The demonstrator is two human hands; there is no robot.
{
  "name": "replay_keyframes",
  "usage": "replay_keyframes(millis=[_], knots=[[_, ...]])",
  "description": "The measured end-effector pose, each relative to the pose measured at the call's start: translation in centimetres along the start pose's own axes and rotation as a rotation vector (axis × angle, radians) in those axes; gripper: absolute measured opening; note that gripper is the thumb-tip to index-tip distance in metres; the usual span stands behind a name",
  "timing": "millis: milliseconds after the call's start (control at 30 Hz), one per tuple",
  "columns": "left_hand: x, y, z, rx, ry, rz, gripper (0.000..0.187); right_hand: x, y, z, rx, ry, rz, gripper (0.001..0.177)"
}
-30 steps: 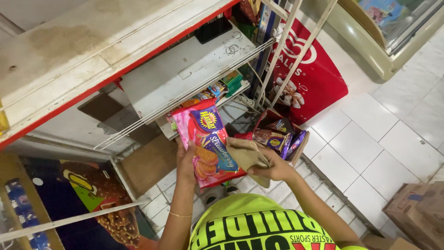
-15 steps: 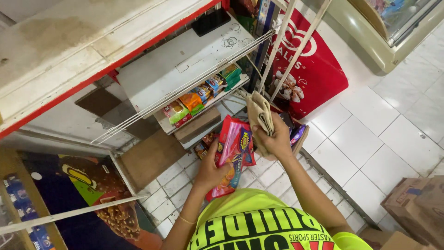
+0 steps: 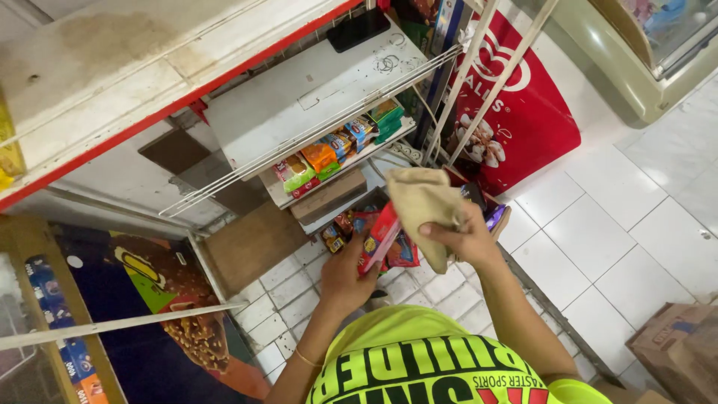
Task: Cleaning biscuit packages with a cloth and organizing them on the grocery store shelf.
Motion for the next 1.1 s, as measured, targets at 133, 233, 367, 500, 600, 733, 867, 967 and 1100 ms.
replay_keyframes(millis=[133, 233, 367, 500, 600, 733, 867, 967, 1100], knots=[[0.2, -1.2, 0.0, -0.181, -0.400, 0.178, 0.056, -0.1, 0.0, -0.5, -0.036, 0.061, -0.216, 0.022], [0.2, -1.4, -1.0, -0.248, -0.609, 0.325, 0.052, -0.2, 1.1, -0.8, 0.054, -0.050, -0.362, 0.025], [0.3, -2.2, -3.9, -0.346, -0.164, 0.609, 0.051, -6.6, 1.7, -6.7, 0.104, -0.164, -0.258, 0.024], [0.6, -2.1, -4.8, -0.319, -0.008, 0.721, 0.051, 0.7, 0.8, -6.8, 0.241, -0.116, -0.114, 0.023], [-1.3, -2.4, -6.3, -0.287, 0.035, 0.833, 0.036, 3.6, 1.6, -4.0, 0.582, -0.072, -0.185, 0.035], [-0.9, -3.3, -6.9, -0.274, -0.144, 0.712, 0.038, -0.6, 3.2, -6.9, 0.489, -0.478, -0.131, 0.031], [2.9, -2.6, -2.9, -0.396, -0.620, 0.415, 0.055, -1.2, 1.9, -4.1, -0.009, -0.210, -0.169, 0.029], [2.8, -0.6, -0.9, -0.476, -0.851, 0.349, 0.049, -1.9, 1.0, 2.0, -0.026, -0.114, -0.317, 0.028], [0.8, 0.6, -0.7, -0.651, -1.056, 0.166, 0.042, -3.6, -1.8, 6.6, -0.053, -0.191, -0.491, 0.029]])
Point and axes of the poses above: each hand's wrist, its own y-axis towards the middle knuckle, its own z-axis out of the palm, x = y × z, the point moved 2 cm from there along y, towards the middle knuckle, and after that the axes turned 1 degree about x, right-handed, at the moved point
